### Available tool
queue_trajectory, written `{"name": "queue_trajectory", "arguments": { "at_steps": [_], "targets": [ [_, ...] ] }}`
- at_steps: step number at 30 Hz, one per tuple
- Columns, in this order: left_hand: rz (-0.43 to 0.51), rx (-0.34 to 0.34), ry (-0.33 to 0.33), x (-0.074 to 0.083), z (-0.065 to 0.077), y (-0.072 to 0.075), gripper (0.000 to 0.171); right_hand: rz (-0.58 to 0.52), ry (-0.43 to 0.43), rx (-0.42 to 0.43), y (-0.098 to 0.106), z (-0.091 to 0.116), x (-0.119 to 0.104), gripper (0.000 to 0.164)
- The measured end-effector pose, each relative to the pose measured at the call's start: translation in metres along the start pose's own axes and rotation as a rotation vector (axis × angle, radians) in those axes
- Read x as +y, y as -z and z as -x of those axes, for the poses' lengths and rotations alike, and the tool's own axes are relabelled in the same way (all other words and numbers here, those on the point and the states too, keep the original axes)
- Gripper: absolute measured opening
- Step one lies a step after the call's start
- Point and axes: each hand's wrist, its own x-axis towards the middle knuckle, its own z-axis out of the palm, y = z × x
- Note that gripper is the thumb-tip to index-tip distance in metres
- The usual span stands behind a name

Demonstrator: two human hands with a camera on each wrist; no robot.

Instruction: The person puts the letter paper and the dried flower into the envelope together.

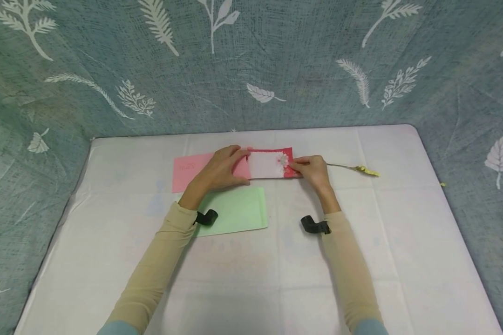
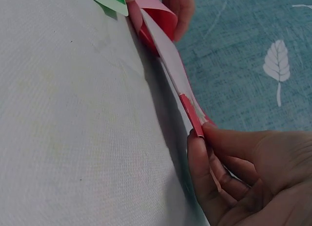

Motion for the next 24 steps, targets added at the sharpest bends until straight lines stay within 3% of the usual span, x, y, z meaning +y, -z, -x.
{"name": "queue_trajectory", "arguments": {
  "at_steps": [17,24],
  "targets": [
    [-0.001,-0.005,-0.002,0.001,0.001,-0.001,0.083,0.002,0.048,-0.038,-0.015,-0.005,-0.003,0.033],
    [0.014,-0.003,0.01,0.001,0.002,-0.002,0.081,-0.067,0.065,-0.057,-0.02,-0.004,-0.005,0.032]
  ]
}}
